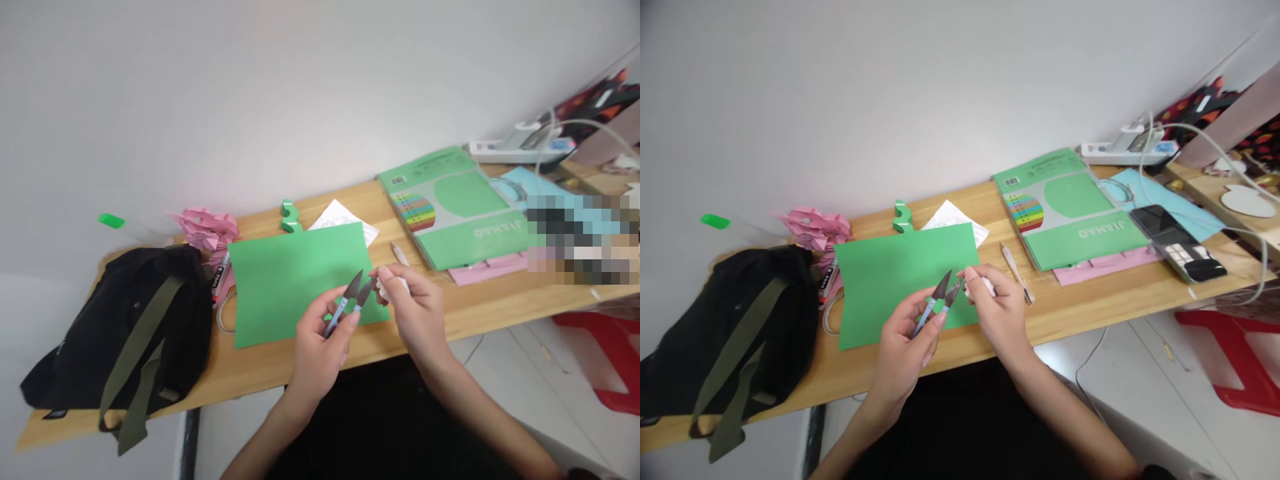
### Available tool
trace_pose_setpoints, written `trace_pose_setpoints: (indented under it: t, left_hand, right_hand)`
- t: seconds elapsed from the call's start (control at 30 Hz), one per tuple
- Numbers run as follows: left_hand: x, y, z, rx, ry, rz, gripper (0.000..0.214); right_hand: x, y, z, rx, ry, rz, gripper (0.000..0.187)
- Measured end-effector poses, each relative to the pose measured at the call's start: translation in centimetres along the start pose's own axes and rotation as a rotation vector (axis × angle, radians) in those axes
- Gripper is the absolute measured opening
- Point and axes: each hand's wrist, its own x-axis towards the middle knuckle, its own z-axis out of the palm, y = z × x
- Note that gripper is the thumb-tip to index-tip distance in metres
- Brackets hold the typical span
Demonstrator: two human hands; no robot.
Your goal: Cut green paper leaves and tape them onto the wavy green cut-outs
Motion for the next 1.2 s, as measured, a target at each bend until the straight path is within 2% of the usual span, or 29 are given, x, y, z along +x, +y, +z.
trace_pose_setpoints:
  t: [0.1,0.27,0.53,0.77,0.93,1.2]
  left_hand:
    - [0.6,0.0,-0.3,0.004,0.031,-0.012,0.037]
    - [1.7,0.4,-0.3,0.024,0.046,-0.059,0.036]
    - [2.4,0.3,-0.2,0.069,0.041,-0.115,0.036]
    - [2.4,0.0,-0.5,0.107,0.050,-0.101,0.033]
    - [2.3,-0.1,-0.7,0.173,0.067,-0.065,0.031]
    - [2.1,-0.3,-0.9,0.134,0.087,-0.062,0.033]
  right_hand:
    - [1.0,0.6,-0.3,0.120,0.016,0.126,0.020]
    - [2.1,1.2,-0.7,0.056,-0.020,0.170,0.016]
    - [2.5,1.3,-0.5,-0.198,-0.090,-0.139,0.004]
    - [2.5,1.5,-0.4,-0.297,-0.129,-0.224,0.003]
    - [2.4,1.4,-0.1,-0.303,-0.179,-0.156,0.008]
    - [1.5,0.9,-0.1,-0.167,-0.272,-0.044,0.011]
